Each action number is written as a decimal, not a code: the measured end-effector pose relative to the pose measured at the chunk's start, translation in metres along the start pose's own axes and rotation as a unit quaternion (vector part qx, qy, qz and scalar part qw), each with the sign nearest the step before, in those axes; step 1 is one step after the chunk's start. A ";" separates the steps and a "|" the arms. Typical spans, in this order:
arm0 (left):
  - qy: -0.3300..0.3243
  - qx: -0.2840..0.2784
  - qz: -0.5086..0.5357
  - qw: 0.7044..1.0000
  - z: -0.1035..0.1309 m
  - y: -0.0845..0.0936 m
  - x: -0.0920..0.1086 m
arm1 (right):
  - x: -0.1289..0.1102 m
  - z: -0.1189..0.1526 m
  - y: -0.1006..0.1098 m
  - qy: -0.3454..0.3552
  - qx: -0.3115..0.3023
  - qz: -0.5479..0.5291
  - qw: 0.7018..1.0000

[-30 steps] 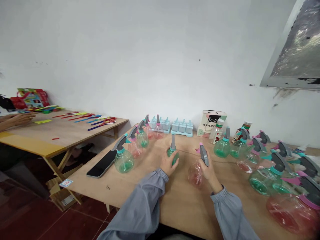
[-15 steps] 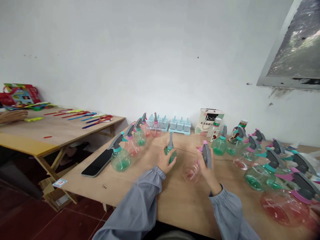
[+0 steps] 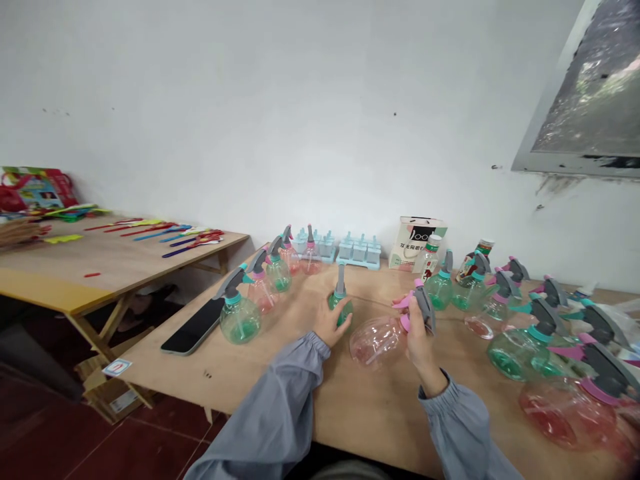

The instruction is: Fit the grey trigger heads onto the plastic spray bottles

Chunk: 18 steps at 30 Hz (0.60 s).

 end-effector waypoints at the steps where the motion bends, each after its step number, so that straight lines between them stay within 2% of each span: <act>1: -0.002 -0.002 0.002 1.000 0.000 0.000 0.000 | 0.001 -0.001 0.000 -0.006 -0.004 -0.002 1.000; 5: -0.006 -0.004 0.007 1.000 -0.001 0.001 0.000 | 0.003 -0.003 0.001 -0.029 -0.031 -0.001 0.999; 10: -0.006 0.002 0.012 1.000 0.000 0.000 -0.001 | 0.006 -0.007 0.009 -0.049 0.028 -0.024 0.998; 15: -0.003 -0.005 0.007 1.000 0.000 0.000 -0.001 | 0.001 -0.007 0.014 -0.049 -0.032 0.015 0.998; 18: -0.002 -0.008 0.005 1.000 0.000 0.001 -0.001 | -0.003 -0.008 0.017 -0.024 0.011 0.017 1.000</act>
Point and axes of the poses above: each hand's wrist, its own z-axis away from the middle knuckle, its own y-axis out of the back of the hand, x = y × z, the point moved 2 cm from there along -z, towards the middle knuckle, and after that the axes turned 3 degrees about x, right-handed, at the moved point
